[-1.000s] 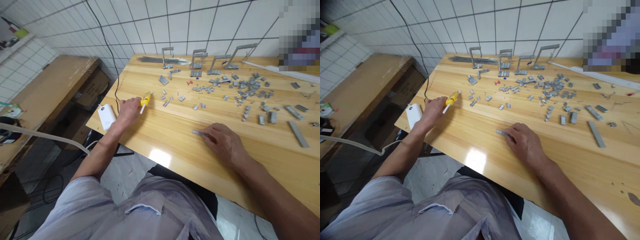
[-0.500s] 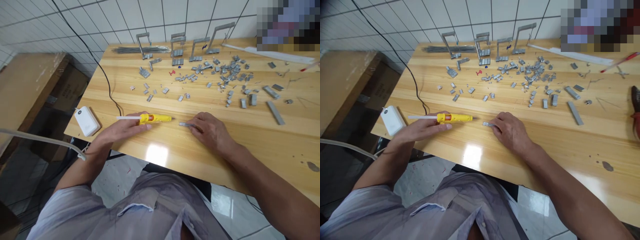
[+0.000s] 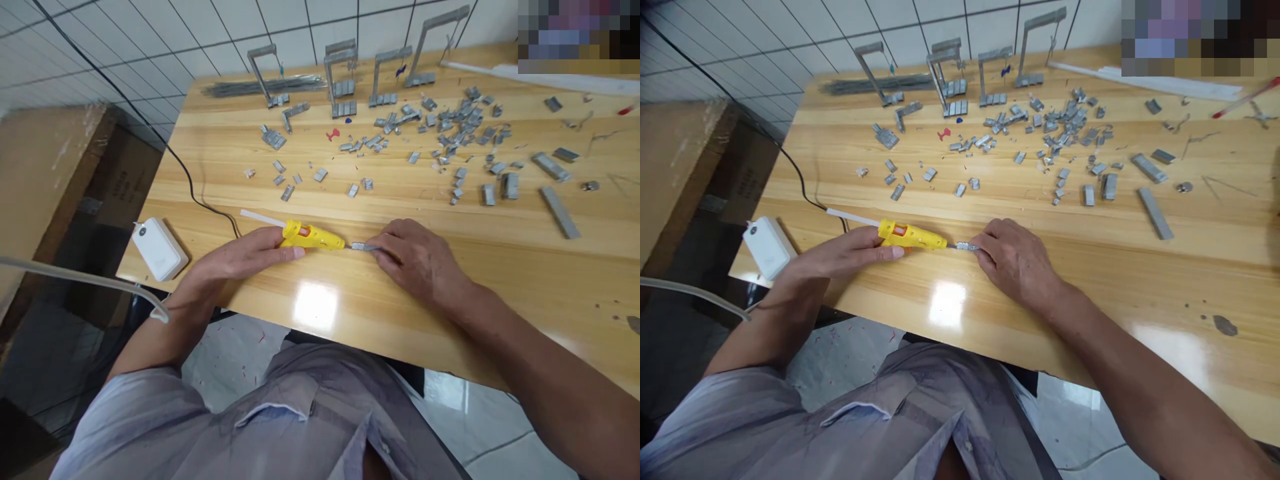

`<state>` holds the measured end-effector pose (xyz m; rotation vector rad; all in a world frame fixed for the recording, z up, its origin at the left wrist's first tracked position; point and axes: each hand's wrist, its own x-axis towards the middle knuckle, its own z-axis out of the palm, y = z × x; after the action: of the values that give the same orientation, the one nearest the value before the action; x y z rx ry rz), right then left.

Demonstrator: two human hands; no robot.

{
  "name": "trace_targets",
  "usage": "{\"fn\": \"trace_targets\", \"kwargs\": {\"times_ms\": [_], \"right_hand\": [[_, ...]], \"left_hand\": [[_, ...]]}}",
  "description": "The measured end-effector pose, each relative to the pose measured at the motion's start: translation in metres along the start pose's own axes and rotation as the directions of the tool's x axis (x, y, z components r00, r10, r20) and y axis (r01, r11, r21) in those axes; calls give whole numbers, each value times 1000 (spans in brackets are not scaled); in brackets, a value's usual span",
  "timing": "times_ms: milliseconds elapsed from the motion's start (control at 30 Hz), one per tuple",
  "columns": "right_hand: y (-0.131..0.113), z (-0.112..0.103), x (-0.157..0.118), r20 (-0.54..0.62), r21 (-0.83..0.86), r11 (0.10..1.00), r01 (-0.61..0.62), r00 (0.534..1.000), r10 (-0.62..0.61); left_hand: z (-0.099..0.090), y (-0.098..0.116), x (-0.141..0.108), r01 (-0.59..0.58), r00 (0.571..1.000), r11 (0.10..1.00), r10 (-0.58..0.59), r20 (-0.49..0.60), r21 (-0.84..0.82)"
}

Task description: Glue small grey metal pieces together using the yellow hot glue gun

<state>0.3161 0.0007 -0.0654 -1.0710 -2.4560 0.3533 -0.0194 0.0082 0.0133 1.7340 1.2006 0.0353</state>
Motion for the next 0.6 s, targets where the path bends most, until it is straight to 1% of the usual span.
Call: {"fn": "trace_targets", "kwargs": {"times_ms": [200,333,500,600], "right_hand": [[1,2,-1,-24,1,1000,14,1000,-14],[1,3,0,-12,5,1000,3,1000,-3],[2,3,0,-15,-7,1000,11,1000,-11],[2,2,0,0,-4,1000,10,1000,-10]], "left_hand": [[-2,-1,3,-30,999,1000,30,17,-2],[-2,-2,3,-10,999,1000,11,31,-19],[-2,-1,5,-38,998,999,39,44,-34],[-1,1,7,-35,998,998,37,50,-50]]}}
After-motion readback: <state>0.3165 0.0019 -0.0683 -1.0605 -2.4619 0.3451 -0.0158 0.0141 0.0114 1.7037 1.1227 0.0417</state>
